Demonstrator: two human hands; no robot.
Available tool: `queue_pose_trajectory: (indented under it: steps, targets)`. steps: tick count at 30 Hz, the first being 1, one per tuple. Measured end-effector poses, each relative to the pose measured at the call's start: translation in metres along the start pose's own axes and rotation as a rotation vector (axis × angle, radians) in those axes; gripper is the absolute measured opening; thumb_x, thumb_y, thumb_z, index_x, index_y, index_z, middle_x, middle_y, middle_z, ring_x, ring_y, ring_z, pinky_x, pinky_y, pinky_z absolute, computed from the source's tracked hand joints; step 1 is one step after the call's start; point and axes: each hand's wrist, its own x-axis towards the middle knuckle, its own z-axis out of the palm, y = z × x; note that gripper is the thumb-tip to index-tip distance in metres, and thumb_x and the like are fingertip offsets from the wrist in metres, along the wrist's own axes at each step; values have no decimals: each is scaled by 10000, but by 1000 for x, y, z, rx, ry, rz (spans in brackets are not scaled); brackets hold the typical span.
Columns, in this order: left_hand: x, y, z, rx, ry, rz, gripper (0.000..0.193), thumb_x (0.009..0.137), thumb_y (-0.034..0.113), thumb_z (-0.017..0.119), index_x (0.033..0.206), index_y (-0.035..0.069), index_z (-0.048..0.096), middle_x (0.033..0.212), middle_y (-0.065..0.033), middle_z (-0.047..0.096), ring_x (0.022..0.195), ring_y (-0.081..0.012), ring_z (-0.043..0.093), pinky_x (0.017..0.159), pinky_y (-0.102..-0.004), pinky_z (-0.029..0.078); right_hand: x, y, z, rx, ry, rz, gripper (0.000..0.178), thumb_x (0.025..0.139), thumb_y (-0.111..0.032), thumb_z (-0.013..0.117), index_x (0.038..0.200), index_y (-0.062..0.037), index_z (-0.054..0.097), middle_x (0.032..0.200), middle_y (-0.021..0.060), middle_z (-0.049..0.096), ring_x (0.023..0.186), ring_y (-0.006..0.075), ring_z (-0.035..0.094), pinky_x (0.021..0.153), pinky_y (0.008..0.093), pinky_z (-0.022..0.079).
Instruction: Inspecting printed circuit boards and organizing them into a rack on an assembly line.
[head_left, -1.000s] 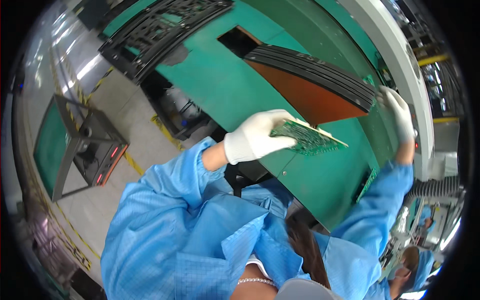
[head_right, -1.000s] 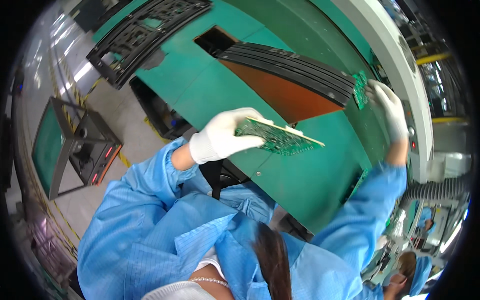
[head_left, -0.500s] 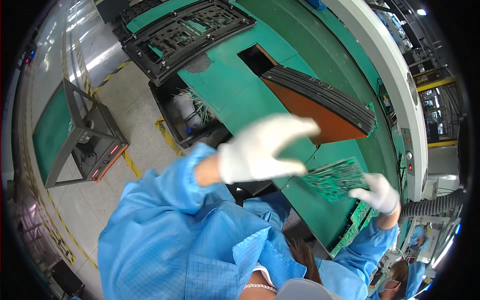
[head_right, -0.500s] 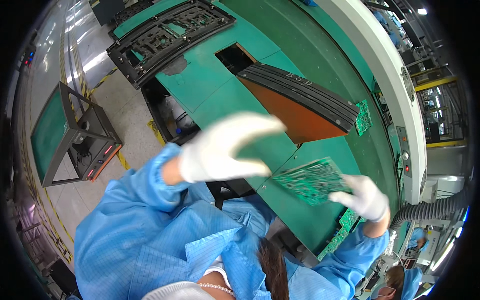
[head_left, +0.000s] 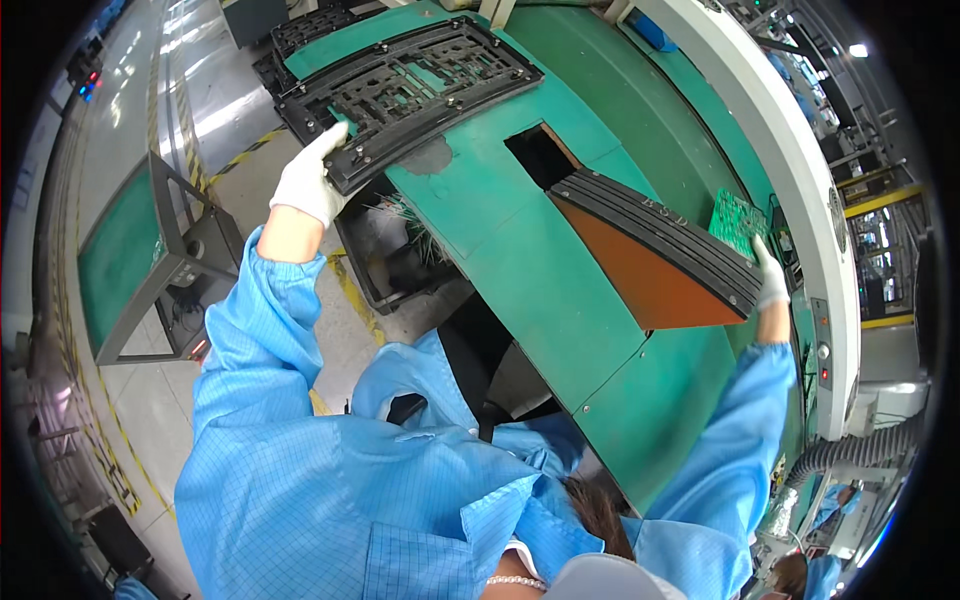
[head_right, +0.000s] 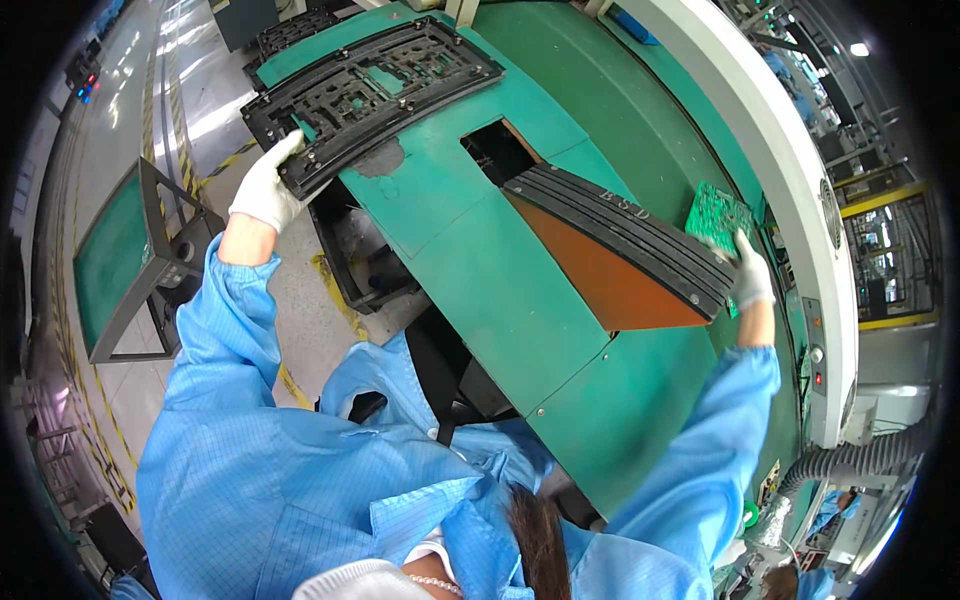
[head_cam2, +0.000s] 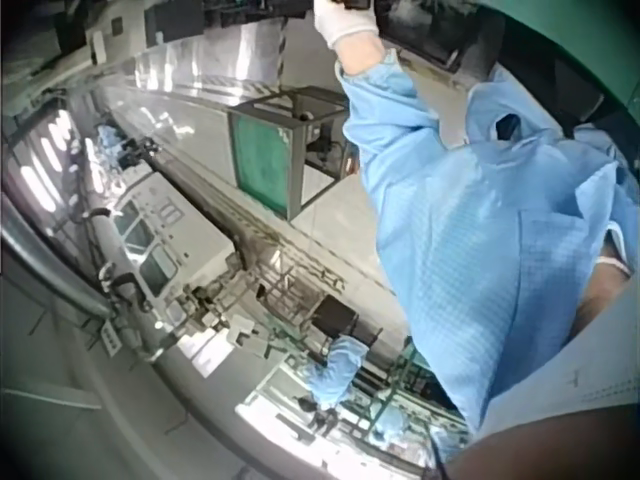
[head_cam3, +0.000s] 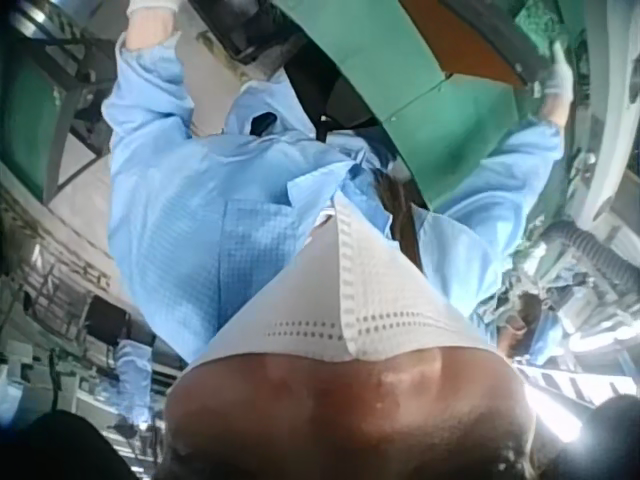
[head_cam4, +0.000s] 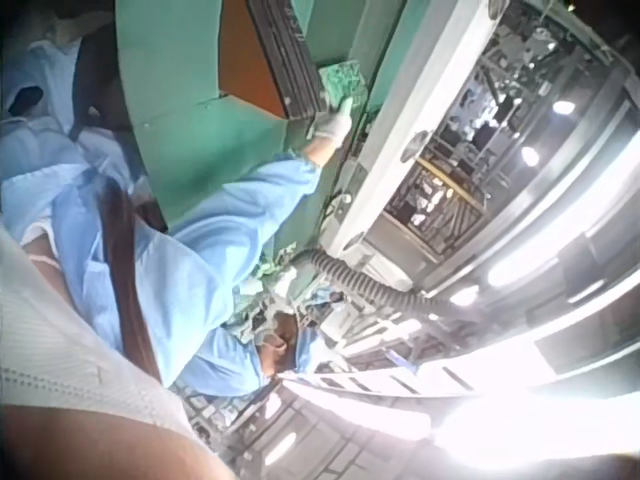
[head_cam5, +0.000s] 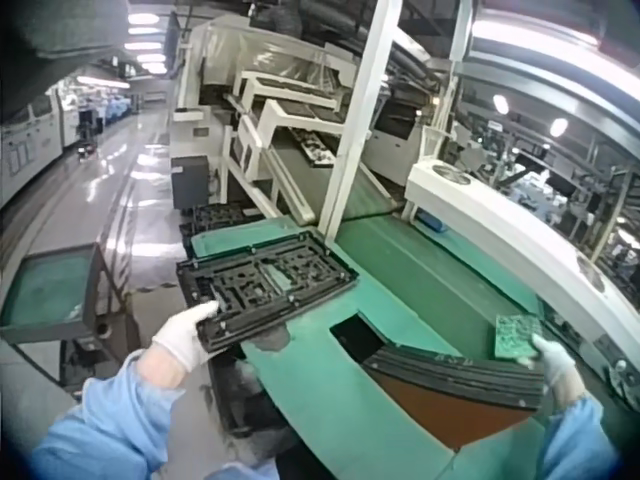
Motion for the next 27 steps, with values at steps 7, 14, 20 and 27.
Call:
queue_pose_trajectory:
  steps: [7, 14, 20, 27]
  targets:
    - [-4, 22, -19, -17, 81, 42, 141, 909, 129, 724, 1009, 37, 685, 971, -127, 744, 867, -284, 734, 807, -433, 623, 86, 13, 54, 391, 20, 198, 629, 983, -355, 709, 1310, 153, 534, 1227, 223, 672, 1024, 296, 718, 886, 392, 590]
    - [-68, 92, -95, 34, 230, 104, 129, 863, 161, 755, 968, 86, 747, 958, -67, 777, 857, -232, 741, 816, -395, 601, 81, 34, 9, -186, -68, -14, 678, 974, -377, 724, 1414, 105, 539, 1256, 197, 665, 1064, 214, 674, 904, 332, 545]
    - [-106, 143, -171, -29, 586, 254, 156, 839, 136, 731, 985, 84, 723, 1004, -100, 766, 973, -307, 724, 882, -524, 575, -40, -30, -22, -319, -417, -320, 543, 1037, -216, 614, 1479, 70, 482, 1326, 117, 632, 1183, 178, 599, 1039, 305, 466]
    - [-64, 236, -314, -298, 866, 535, 255, 1005, 161, 539, 1176, 69, 704, 1303, -118, 708, 1208, -353, 653, 1072, -587, 491, -168, -80, -54, -429, -334, -145, 490, 1045, -194, 579, 1451, 68, 499, 1344, 156, 629, 1228, 198, 582, 1072, 320, 445]
